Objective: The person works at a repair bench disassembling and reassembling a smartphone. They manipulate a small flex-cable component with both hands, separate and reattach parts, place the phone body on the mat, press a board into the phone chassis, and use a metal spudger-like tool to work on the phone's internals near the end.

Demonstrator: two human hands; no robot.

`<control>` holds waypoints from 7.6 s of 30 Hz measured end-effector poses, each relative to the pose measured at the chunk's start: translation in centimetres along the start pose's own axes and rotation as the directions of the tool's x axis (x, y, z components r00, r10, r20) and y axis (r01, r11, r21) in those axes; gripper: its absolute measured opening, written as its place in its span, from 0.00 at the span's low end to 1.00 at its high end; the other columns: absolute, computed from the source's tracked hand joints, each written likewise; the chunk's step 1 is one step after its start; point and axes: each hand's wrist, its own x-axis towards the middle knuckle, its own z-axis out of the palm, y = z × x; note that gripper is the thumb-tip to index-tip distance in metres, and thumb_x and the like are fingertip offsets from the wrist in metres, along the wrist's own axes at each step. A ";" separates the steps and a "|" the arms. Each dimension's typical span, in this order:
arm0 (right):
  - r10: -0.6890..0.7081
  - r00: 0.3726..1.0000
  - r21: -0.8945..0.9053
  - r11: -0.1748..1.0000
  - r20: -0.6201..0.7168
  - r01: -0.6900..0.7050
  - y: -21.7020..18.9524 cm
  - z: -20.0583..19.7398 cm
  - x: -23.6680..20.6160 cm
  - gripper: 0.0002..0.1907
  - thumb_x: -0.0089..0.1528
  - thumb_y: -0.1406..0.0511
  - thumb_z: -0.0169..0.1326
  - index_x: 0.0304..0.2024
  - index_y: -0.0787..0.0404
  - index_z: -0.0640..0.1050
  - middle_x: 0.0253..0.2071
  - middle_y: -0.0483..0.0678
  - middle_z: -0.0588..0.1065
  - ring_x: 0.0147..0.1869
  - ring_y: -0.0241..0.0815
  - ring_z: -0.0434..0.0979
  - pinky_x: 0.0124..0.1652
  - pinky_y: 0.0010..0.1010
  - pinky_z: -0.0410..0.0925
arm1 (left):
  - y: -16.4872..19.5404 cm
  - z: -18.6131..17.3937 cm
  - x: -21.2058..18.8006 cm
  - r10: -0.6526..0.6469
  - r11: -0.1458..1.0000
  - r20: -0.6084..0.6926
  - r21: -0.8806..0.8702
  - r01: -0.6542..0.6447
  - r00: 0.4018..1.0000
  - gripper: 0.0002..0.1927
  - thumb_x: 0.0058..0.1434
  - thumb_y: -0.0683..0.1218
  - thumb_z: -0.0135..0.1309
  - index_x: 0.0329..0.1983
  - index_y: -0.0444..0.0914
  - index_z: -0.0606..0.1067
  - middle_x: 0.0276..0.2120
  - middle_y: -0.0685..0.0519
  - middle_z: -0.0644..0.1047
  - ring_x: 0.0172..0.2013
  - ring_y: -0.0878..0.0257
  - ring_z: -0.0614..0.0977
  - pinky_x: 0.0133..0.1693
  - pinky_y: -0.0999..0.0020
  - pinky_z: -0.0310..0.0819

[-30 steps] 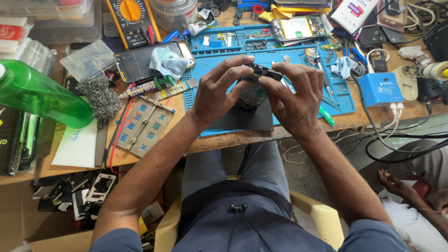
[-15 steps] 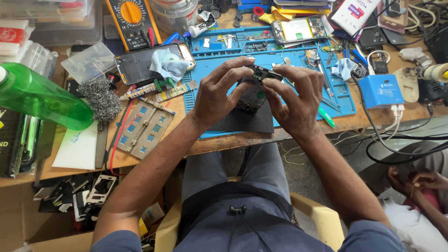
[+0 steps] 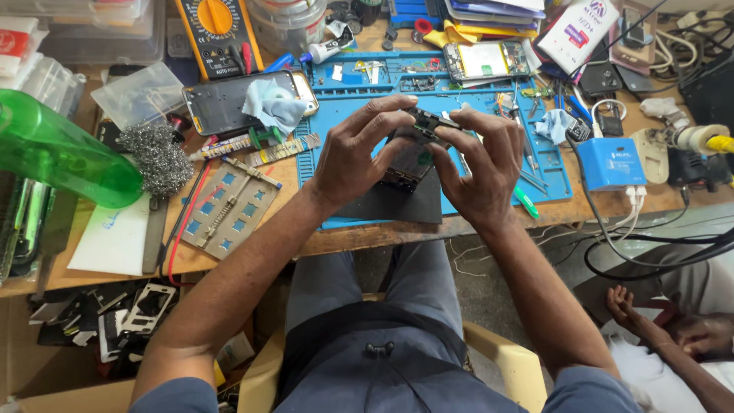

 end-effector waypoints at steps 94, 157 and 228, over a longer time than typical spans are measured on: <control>0.523 0.821 0.365 0.736 0.227 -0.570 -0.3 0.6 -4.7 0.09 0.63 0.76 0.66 0.44 0.62 0.83 0.49 0.48 0.82 0.52 0.38 0.82 0.49 0.29 0.75 | -0.7 2.5 -1.5 -0.210 0.929 0.297 -0.237 0.285 0.931 0.10 0.65 0.34 0.60 0.48 0.36 0.79 0.44 0.52 0.81 0.43 0.63 0.86 0.42 0.71 0.84; 0.734 0.542 0.794 0.007 0.410 -0.609 -0.6 5.3 -5.3 0.20 0.64 0.77 0.62 0.57 0.70 0.73 0.42 0.51 0.80 0.44 0.38 0.82 0.48 0.28 0.76 | -3.0 3.4 -2.6 -0.576 0.417 0.533 -0.461 0.783 0.620 0.07 0.71 0.42 0.54 0.47 0.33 0.74 0.32 0.54 0.81 0.31 0.71 0.83 0.34 0.76 0.82; 0.097 0.981 0.125 0.985 0.168 -0.119 1.0 0.5 -4.6 0.18 0.62 0.75 0.66 0.52 0.55 0.81 0.46 0.45 0.79 0.47 0.45 0.78 0.46 0.36 0.71 | -0.5 2.1 -1.2 -0.324 0.897 0.284 -0.212 0.388 0.902 0.08 0.61 0.40 0.66 0.43 0.36 0.81 0.34 0.52 0.82 0.35 0.66 0.84 0.36 0.70 0.81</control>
